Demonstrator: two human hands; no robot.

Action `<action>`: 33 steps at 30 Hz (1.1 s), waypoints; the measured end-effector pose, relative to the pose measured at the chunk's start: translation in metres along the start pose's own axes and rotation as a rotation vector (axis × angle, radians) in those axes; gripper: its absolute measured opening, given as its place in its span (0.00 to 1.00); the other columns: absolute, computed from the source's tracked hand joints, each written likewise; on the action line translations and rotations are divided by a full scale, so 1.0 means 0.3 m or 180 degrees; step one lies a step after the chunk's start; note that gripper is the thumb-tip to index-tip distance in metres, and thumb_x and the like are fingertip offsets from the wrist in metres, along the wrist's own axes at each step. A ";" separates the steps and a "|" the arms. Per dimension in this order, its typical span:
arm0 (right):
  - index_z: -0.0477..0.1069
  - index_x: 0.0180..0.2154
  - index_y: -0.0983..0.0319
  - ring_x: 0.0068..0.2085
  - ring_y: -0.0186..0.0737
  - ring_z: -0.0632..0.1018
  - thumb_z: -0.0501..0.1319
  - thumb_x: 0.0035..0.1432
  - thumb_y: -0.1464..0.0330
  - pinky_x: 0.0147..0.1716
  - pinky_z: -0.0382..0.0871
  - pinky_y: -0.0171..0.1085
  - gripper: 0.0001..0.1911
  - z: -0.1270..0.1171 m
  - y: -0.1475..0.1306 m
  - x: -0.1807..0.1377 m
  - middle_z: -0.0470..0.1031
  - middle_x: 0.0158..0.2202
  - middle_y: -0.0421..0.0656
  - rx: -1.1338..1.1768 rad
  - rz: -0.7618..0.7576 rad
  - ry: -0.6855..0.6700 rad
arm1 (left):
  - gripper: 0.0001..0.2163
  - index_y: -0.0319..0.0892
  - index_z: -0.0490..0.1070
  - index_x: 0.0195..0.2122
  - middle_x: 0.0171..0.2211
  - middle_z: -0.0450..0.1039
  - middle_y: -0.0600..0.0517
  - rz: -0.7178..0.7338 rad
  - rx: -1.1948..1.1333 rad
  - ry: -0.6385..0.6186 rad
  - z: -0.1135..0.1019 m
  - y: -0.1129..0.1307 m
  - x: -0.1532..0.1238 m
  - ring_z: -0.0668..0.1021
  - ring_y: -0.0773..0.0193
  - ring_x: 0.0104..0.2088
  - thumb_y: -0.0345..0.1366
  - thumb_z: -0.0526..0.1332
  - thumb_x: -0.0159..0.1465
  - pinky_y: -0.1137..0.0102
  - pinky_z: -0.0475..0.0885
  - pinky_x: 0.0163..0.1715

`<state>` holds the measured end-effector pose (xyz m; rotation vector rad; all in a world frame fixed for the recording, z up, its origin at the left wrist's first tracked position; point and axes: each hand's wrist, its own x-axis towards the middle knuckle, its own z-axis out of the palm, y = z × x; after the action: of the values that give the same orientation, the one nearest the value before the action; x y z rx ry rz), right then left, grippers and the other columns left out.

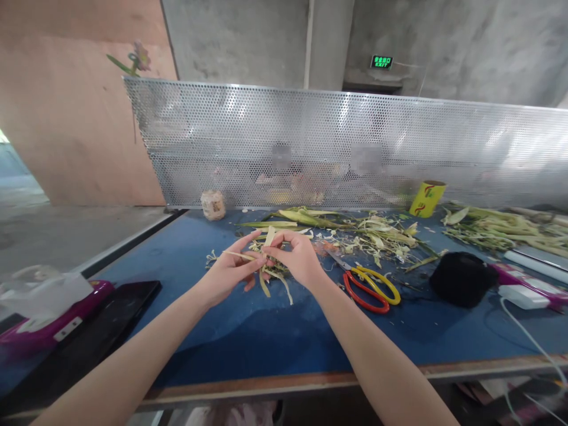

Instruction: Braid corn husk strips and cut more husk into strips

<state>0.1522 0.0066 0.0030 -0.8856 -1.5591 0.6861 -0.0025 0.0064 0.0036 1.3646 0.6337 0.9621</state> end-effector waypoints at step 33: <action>0.73 0.36 0.60 0.37 0.40 0.74 0.60 0.49 0.63 0.38 0.66 0.40 0.12 0.007 0.040 -0.009 0.73 0.36 0.44 -0.0708 0.0435 -0.0735 | 0.34 0.44 0.45 0.61 0.30 0.74 0.48 0.0837 0.1139 0.0616 -0.057 -0.024 0.023 0.75 0.61 0.23 0.38 0.59 0.56 0.72 0.66 0.16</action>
<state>0.1524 0.0109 -0.0087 -1.1174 -1.8184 0.7427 -0.0121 0.0216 -0.0047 1.7145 0.8145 1.2446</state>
